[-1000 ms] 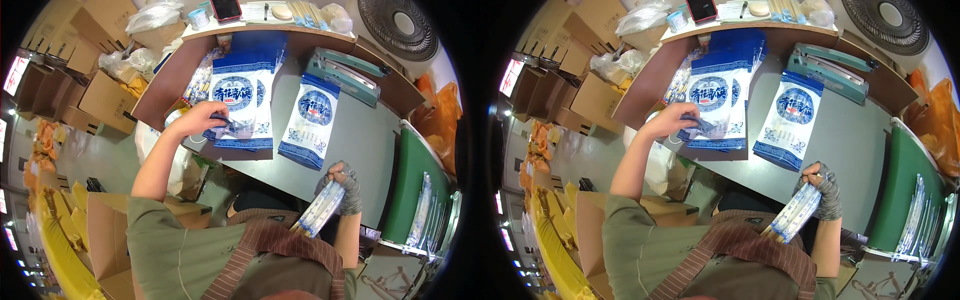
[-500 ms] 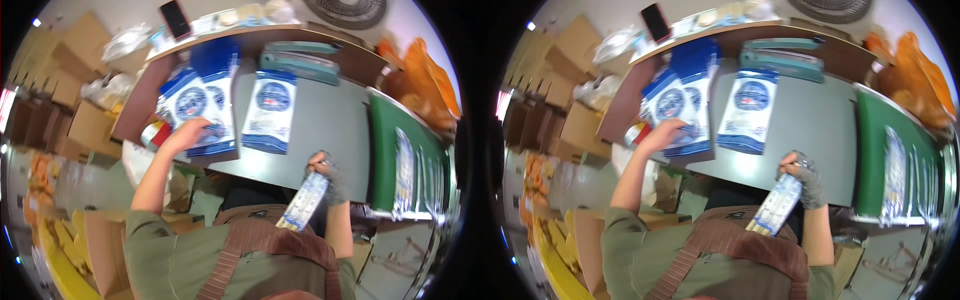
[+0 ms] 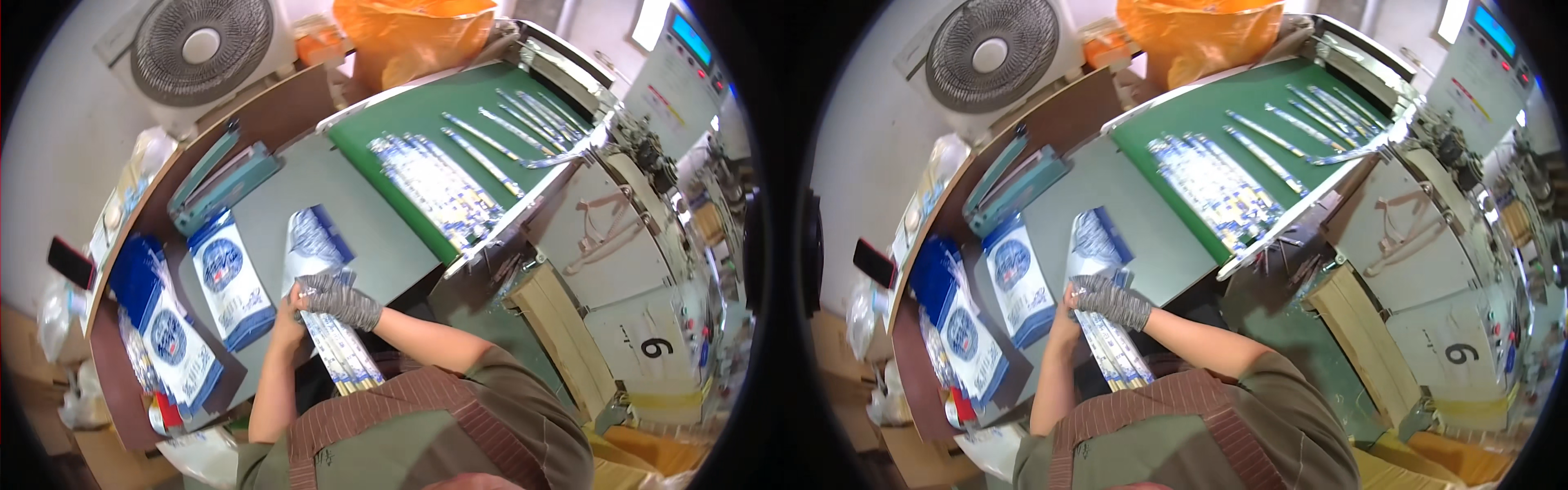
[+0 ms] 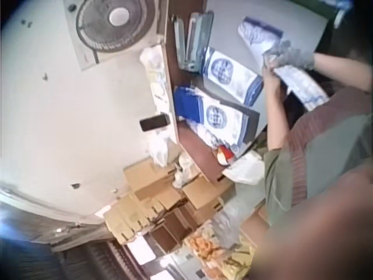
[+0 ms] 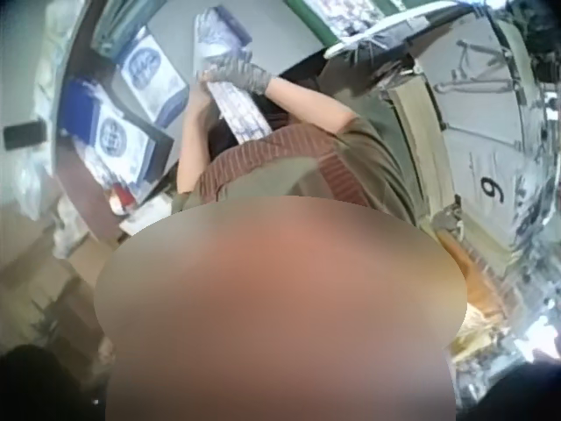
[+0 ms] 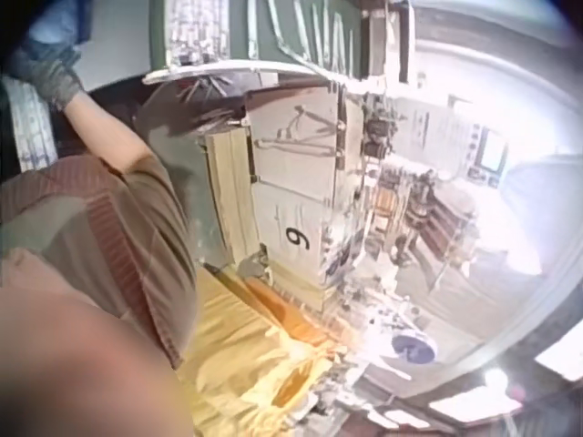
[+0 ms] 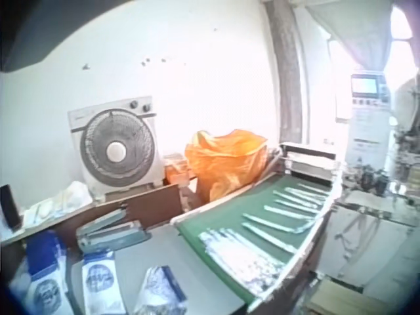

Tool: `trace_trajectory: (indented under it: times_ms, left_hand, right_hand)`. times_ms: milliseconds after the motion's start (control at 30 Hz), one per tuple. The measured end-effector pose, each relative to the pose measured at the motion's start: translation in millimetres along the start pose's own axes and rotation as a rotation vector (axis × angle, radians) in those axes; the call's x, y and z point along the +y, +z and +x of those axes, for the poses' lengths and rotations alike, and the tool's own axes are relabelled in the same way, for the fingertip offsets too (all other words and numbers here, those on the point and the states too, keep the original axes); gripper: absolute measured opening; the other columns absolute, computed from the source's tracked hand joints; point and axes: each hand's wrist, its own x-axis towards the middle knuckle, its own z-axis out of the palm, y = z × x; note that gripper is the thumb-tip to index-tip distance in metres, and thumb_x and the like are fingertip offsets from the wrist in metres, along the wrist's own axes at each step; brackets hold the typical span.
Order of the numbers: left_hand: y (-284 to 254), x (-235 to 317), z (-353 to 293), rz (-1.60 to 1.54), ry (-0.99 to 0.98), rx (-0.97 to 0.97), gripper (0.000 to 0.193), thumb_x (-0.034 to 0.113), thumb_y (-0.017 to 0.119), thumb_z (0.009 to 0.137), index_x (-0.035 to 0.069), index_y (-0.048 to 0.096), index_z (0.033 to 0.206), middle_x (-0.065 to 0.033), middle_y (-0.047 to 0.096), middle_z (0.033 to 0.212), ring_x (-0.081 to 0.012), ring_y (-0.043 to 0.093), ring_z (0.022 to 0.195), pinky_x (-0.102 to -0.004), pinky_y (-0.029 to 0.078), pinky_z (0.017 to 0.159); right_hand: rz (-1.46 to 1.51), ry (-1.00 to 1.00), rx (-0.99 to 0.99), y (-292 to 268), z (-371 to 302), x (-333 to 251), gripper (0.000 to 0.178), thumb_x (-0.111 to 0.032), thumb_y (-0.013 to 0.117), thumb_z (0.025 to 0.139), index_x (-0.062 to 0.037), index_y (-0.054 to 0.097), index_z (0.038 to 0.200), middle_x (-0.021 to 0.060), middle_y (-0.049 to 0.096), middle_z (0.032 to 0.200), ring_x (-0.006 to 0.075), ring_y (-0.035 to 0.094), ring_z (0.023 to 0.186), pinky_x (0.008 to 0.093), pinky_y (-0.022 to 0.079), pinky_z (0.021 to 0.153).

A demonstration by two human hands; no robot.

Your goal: Packaging bundles of incense sticks into plastic sleeves and then placing them into shipping boxes.

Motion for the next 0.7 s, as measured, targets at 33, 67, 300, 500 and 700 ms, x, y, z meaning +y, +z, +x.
trace_trajectory:
  times_ms: [33,67,300,500,700]
  left_hand:
    - [-6,7,9,0.473,0.033,0.04,0.022,0.015,0.055,0.091,-0.001,0.064,0.101,-0.0045,0.064,0.082,-0.0127,0.057,0.078,-0.0306,0.047,0.068]
    - [-28,-20,21,0.52,0.042,0.091,0.025,0.018,0.053,0.093,-0.004,0.066,0.089,-0.0045,0.065,0.075,-0.0107,0.055,0.071,-0.0289,0.045,0.063]
    - [0,-28,19,0.41,0.279,0.39,0.013,0.006,0.057,0.089,-0.004,0.063,0.094,-0.0041,0.062,0.076,-0.0115,0.054,0.065,-0.0243,0.045,0.062]
    - [28,13,-14,0.916,0.887,0.288,0.003,-0.001,0.057,0.085,-0.003,0.058,0.088,-0.0116,0.055,0.077,-0.0231,0.055,0.069,-0.0312,0.044,0.061]
    - [28,15,-100,0.833,0.691,-0.214,0.009,-0.006,0.063,0.078,0.001,0.059,0.082,-0.0108,0.057,0.074,-0.022,0.055,0.064,-0.0287,0.043,0.056]
  right_hand:
    - [0.034,-0.046,0.016,-10,3,21,0.018,-0.024,0.061,0.084,-0.0075,0.063,0.091,0.0079,0.063,0.081,0.016,0.059,0.079,0.0298,0.046,0.076]
    - [0.071,-0.092,0.013,-15,8,32,0.018,-0.025,0.061,0.084,-0.0077,0.063,0.09,0.01,0.063,0.081,0.018,0.06,0.078,0.0304,0.046,0.075]
    - [-0.691,0.286,0.085,-22,3,2,0.029,-0.033,0.055,0.085,-0.004,0.062,0.084,0.018,0.06,0.077,0.0295,0.058,0.075,0.0371,0.047,0.071]
    - [-0.664,0.135,0.209,-3,-31,17,0.057,-0.039,0.068,0.074,0.0006,0.052,0.112,0.0223,0.06,0.101,0.0372,0.059,0.094,0.0406,0.047,0.082]
    - [0.129,0.1,-0.141,-1,-149,28,0.058,-0.039,0.063,0.087,-0.0017,0.046,0.128,0.0154,0.063,0.112,0.0229,0.059,0.104,0.0334,0.047,0.086]
